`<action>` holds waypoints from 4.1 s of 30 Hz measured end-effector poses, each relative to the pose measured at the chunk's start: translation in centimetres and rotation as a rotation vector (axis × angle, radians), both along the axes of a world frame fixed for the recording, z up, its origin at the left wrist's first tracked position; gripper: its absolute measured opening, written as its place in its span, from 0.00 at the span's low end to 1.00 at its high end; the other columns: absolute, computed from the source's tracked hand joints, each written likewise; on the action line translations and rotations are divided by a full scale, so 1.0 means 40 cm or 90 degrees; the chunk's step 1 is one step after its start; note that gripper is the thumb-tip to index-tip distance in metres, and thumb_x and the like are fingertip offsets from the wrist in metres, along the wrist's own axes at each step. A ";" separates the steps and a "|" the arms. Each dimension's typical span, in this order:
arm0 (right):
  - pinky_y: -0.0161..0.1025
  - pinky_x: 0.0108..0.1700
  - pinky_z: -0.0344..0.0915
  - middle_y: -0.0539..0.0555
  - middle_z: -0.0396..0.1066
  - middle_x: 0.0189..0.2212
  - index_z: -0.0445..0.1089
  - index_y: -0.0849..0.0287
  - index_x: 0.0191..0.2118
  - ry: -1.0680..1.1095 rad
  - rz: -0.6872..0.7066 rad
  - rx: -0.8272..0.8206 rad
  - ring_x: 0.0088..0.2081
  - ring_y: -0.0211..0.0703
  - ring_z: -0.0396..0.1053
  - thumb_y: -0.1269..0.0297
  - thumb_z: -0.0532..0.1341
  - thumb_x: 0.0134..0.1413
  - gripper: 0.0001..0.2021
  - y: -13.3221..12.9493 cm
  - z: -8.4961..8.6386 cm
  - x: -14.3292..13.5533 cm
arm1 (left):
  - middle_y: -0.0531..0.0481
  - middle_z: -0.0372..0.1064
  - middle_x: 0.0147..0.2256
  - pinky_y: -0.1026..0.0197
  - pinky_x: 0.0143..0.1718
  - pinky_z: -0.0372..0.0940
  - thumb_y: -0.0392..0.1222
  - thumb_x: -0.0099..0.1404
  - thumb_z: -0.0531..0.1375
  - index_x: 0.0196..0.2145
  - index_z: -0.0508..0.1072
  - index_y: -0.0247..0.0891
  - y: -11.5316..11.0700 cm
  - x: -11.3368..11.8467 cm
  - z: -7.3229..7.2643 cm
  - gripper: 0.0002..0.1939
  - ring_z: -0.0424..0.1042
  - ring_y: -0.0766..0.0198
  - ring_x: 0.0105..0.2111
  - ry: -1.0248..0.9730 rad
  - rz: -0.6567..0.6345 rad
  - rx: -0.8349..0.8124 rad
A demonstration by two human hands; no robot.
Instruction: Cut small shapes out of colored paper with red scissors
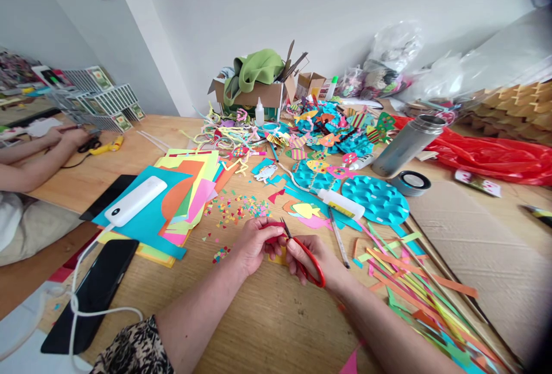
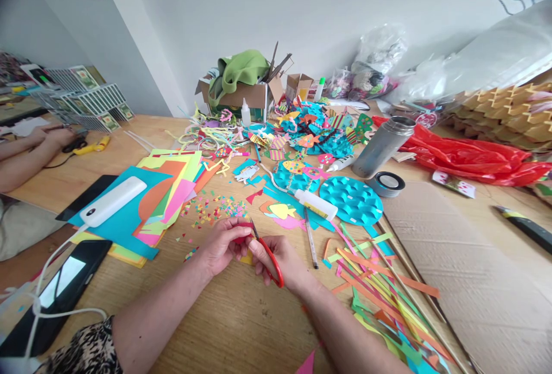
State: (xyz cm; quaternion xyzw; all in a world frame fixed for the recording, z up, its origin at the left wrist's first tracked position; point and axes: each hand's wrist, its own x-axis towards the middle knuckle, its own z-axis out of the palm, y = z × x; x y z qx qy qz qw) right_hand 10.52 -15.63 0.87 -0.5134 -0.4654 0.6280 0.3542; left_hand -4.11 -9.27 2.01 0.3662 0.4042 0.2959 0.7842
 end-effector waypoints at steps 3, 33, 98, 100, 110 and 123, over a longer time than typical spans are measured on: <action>0.28 0.14 0.51 0.49 0.67 0.18 0.65 0.61 0.25 -0.003 0.001 -0.001 0.13 0.30 0.60 0.29 0.57 0.45 0.32 0.000 -0.001 -0.001 | 0.54 0.67 0.16 0.68 0.12 0.50 0.44 0.45 0.68 0.24 0.70 0.34 0.000 0.000 0.000 0.13 0.63 0.70 0.12 0.001 -0.003 0.000; 0.28 0.14 0.50 0.50 0.67 0.16 0.64 0.61 0.23 -0.014 -0.034 -0.008 0.12 0.30 0.61 0.33 0.59 0.47 0.30 -0.003 -0.012 0.003 | 0.54 0.66 0.17 0.68 0.14 0.43 0.40 0.42 0.70 0.20 0.72 0.33 0.006 -0.002 -0.008 0.11 0.58 0.75 0.13 -0.038 0.018 -0.053; 0.28 0.15 0.51 0.50 0.67 0.17 0.64 0.62 0.24 -0.033 -0.003 -0.014 0.13 0.30 0.61 0.31 0.60 0.43 0.31 -0.003 0.012 -0.006 | 0.53 0.65 0.19 0.67 0.19 0.52 0.43 0.43 0.69 0.21 0.71 0.34 0.007 0.001 -0.004 0.12 0.61 0.71 0.20 0.024 0.081 0.051; 0.28 0.15 0.51 0.50 0.67 0.17 0.64 0.62 0.24 -0.034 -0.001 -0.017 0.13 0.30 0.61 0.30 0.59 0.42 0.32 -0.002 0.015 -0.006 | 0.54 0.65 0.19 0.67 0.20 0.52 0.43 0.44 0.68 0.21 0.71 0.34 0.008 0.000 -0.005 0.12 0.61 0.72 0.19 0.029 0.075 0.059; 0.28 0.15 0.51 0.50 0.67 0.17 0.64 0.62 0.25 -0.044 0.007 -0.024 0.13 0.30 0.61 0.27 0.57 0.41 0.34 -0.004 0.018 -0.007 | 0.54 0.65 0.19 0.67 0.20 0.53 0.43 0.46 0.67 0.21 0.70 0.35 0.010 -0.003 -0.010 0.12 0.61 0.71 0.20 0.044 0.058 0.086; 0.29 0.15 0.50 0.50 0.67 0.18 0.64 0.61 0.25 -0.054 0.015 -0.021 0.14 0.30 0.61 0.27 0.56 0.42 0.34 -0.004 0.018 -0.008 | 0.53 0.65 0.19 0.66 0.21 0.53 0.44 0.45 0.67 0.21 0.70 0.35 0.010 -0.004 -0.006 0.12 0.61 0.71 0.20 0.048 0.058 0.083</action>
